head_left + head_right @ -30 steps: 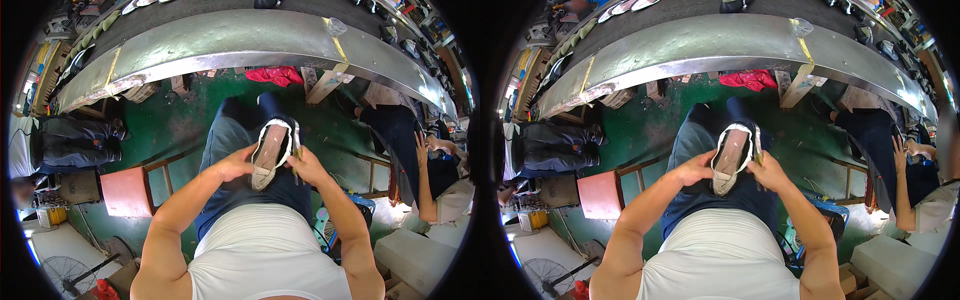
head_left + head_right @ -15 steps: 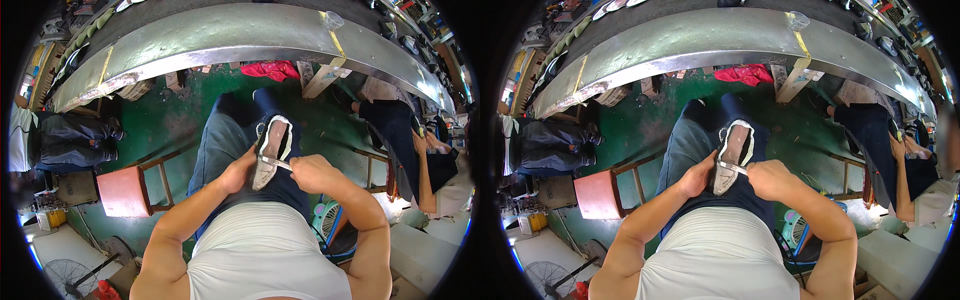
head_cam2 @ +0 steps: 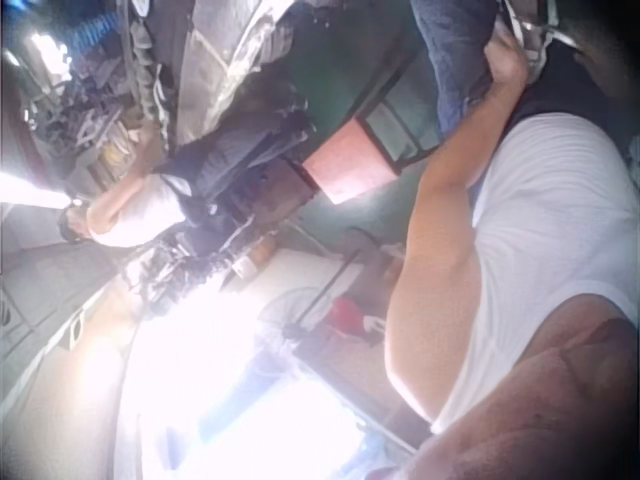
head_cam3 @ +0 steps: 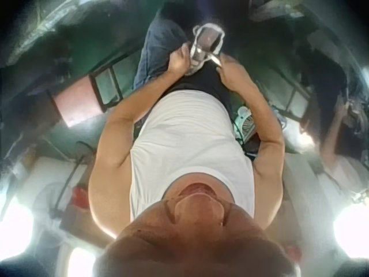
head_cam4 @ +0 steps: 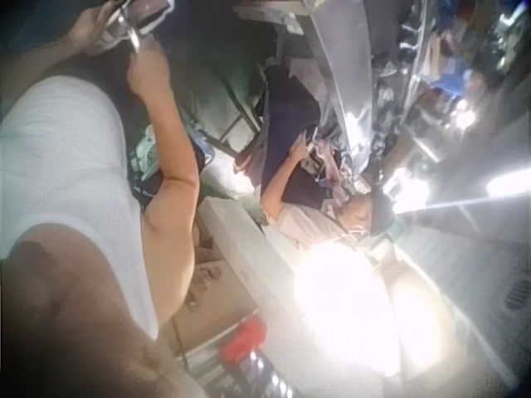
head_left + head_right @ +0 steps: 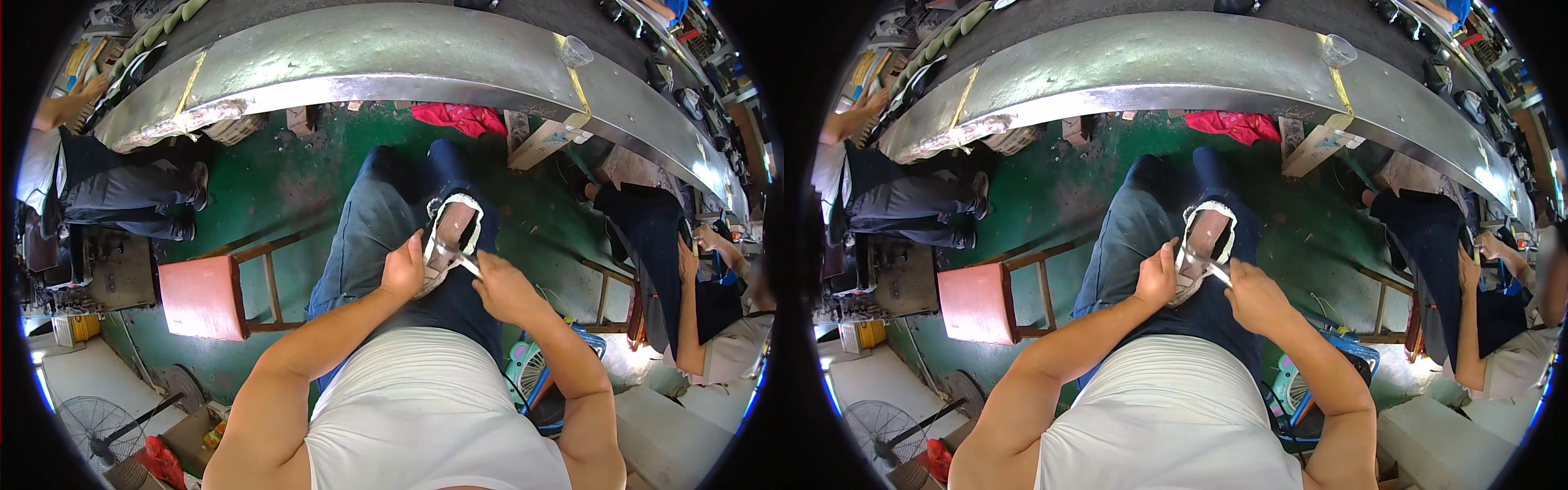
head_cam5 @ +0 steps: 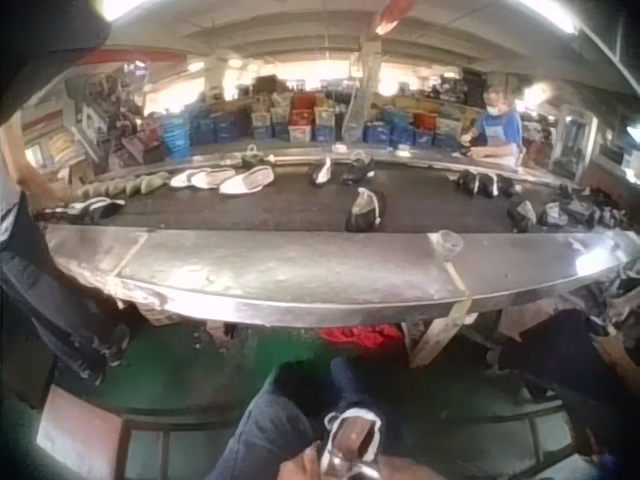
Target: Manufacturing shoes by using lasting pliers to pull and secure the shoe upper onto the last at an assembly line.
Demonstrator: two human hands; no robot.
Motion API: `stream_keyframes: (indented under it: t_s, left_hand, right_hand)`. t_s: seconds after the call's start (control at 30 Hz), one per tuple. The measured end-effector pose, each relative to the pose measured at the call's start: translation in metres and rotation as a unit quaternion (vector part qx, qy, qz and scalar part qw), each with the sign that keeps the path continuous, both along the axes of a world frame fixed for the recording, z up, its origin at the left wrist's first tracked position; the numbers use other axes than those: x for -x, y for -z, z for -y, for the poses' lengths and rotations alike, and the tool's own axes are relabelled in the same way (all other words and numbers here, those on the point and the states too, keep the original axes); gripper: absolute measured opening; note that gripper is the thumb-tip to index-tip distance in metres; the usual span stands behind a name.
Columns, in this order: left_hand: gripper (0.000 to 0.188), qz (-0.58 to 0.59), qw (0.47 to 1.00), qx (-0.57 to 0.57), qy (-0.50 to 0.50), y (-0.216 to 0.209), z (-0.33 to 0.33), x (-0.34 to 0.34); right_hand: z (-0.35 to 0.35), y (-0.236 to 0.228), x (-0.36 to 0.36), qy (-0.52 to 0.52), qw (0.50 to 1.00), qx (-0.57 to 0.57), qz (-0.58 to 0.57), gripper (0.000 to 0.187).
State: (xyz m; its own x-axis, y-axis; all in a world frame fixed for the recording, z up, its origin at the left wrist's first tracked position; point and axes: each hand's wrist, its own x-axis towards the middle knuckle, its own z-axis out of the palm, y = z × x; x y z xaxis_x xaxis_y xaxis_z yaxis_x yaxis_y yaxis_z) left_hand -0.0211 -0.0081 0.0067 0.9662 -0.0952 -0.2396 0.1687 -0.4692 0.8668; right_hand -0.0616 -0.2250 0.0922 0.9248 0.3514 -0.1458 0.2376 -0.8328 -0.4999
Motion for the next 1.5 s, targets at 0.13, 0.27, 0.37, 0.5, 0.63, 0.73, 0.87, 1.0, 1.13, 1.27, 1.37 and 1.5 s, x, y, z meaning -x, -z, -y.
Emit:
stream_keyframes:
  t_s: [0.13,0.27,0.37,0.5,0.63,0.73,0.87,1.0,1.13,1.27,1.37,1.5]
  left_hand:
    - [0.046,0.147,0.985,-0.028,0.080,-0.005,-0.001,0.001]
    - [0.051,0.186,0.948,-0.115,0.232,-0.017,-0.006,-0.003]
    - [0.055,0.137,0.936,-0.161,0.282,-0.028,-0.008,-0.013]
    - [0.059,0.095,0.923,-0.189,0.322,-0.029,-0.012,-0.023]
    - [0.060,0.062,0.899,-0.225,0.371,-0.065,0.000,-0.032]
    - [0.061,-0.023,0.861,-0.274,0.427,-0.083,-0.003,-0.033]
    - [0.069,-0.001,0.987,0.035,0.155,-0.026,-0.019,0.008]
    - [0.069,-0.100,0.985,0.015,0.139,-0.017,-0.022,0.006]
    - [0.073,-0.091,0.978,0.000,0.185,-0.022,-0.026,0.002]
    - [0.091,-0.099,0.962,-0.035,0.254,-0.036,-0.029,-0.004]
    - [0.096,-0.115,0.948,-0.085,0.285,-0.055,-0.027,-0.009]
    - [0.086,-0.023,0.936,-0.194,0.292,-0.104,-0.031,-0.032]
  right_hand:
    - [-0.004,-0.013,-0.005,0.055,0.995,0.050,-0.072,0.026]
    - [0.013,0.004,0.007,0.088,0.992,0.040,-0.082,0.022]
    - [0.027,-0.005,-0.012,0.055,0.983,0.026,-0.176,0.023]
    - [0.022,-0.019,-0.024,0.131,0.959,-0.126,-0.220,0.028]
    - [0.012,0.013,-0.036,0.139,0.982,-0.107,-0.072,0.034]
    - [0.010,0.006,-0.042,0.102,0.989,-0.016,-0.102,0.037]
    - [0.016,0.000,-0.036,0.088,0.988,-0.065,-0.113,0.037]
    - [0.001,0.004,-0.011,0.113,0.968,-0.197,-0.103,0.039]
    - [-0.012,-0.016,-0.017,0.038,0.979,-0.025,-0.201,0.040]
    - [-0.017,-0.002,0.004,0.017,0.988,-0.012,-0.150,0.041]
    - [-0.002,0.006,0.008,0.053,0.982,-0.069,-0.170,0.040]
    - [0.015,0.016,0.025,0.186,0.930,-0.261,-0.178,0.039]
